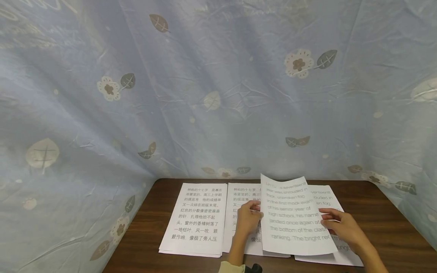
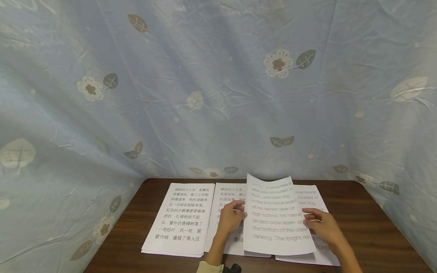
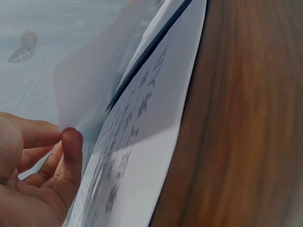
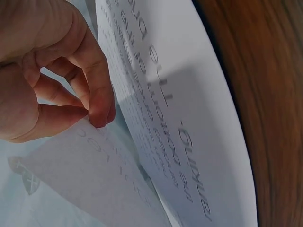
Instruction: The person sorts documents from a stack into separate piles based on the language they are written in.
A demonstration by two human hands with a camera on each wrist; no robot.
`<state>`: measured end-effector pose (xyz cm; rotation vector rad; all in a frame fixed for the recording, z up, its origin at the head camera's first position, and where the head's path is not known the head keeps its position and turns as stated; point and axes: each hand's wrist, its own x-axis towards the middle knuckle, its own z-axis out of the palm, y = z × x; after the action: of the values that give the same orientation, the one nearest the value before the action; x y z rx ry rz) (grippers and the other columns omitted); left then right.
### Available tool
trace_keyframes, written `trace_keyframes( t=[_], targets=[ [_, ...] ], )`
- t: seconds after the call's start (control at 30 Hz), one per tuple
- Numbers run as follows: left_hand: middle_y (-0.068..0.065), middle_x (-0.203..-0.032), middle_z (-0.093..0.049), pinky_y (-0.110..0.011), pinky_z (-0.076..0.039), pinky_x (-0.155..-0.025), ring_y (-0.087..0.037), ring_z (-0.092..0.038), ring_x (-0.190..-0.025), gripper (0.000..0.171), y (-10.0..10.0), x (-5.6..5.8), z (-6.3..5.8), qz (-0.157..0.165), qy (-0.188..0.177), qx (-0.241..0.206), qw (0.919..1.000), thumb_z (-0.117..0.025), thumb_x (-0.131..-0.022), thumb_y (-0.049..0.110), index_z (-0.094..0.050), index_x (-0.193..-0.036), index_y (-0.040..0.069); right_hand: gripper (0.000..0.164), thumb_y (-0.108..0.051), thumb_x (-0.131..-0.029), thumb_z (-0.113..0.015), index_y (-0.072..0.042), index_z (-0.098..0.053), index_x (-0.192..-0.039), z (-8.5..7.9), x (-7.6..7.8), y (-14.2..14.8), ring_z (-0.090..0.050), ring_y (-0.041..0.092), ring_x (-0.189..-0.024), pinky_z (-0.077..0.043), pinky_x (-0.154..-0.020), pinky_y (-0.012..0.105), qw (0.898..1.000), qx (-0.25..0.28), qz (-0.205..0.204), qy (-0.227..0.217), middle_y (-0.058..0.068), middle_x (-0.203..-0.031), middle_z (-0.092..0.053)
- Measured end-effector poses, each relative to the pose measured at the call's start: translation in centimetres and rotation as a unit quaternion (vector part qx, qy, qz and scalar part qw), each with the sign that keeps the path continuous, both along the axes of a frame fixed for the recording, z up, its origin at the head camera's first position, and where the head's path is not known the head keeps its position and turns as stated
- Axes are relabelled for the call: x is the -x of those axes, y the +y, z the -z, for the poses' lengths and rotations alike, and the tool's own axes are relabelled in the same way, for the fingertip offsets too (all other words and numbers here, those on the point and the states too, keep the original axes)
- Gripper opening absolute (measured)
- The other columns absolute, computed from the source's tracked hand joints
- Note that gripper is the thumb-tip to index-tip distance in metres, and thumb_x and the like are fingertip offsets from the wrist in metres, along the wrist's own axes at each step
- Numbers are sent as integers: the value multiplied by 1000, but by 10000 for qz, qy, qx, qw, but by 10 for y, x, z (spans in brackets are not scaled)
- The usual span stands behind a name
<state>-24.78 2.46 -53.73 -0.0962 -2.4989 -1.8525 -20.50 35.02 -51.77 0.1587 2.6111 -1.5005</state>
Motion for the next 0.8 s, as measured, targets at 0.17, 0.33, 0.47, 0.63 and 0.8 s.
trace_keyframes(
  t=[0.17,0.33,0.47,0.63,0.8],
  targets=[
    [-1,-99,-72,-18,-54,-61,-4,-64,-73,37,13,-3,0,51,-51,-84,9999,-76,-90,-1,-76,-126,7,58,-13,-104,-66,11,-48,-153,0,-3,12,-68,11,-102,-64,-84,27,10000,12,-14,-67,26,-136,-63],
    [-2,-100,-73,-18,-55,-60,-4,-65,-71,38,24,-4,2,85,-13,-166,9998,-76,-88,-3,-77,-125,8,58,-13,-105,-66,12,-47,-153,3,-6,23,-66,9,-99,-63,-81,26,9999,-101,26,-66,25,-134,-63],
    [-1,-99,-73,-17,-55,-59,-4,-65,-70,39,32,-5,3,70,-45,-207,9998,-76,-88,-3,-77,-125,8,59,-15,-104,-67,12,-47,-153,3,-8,32,-64,7,-94,-62,-77,26,9996,-268,77,1,23,-130,-66],
    [-2,-99,-72,-16,-55,-58,-3,-65,-67,39,43,-7,3,109,-35,-332,9994,-75,-88,-3,-76,-126,7,61,-14,-103,-69,13,-46,-153,3,-12,42,-63,6,-90,-60,-74,27,9994,-341,116,3,21,-127,-67],
    [-3,-97,-74,-16,-55,-58,-1,-63,-66,37,54,-10,4,83,89,-366,9993,-75,-87,-4,-77,-123,6,60,-14,-105,-68,15,-45,-152,4,-14,54,-63,4,-90,-62,-76,27,9997,-240,103,-30,19,-126,-67]
  ],
)
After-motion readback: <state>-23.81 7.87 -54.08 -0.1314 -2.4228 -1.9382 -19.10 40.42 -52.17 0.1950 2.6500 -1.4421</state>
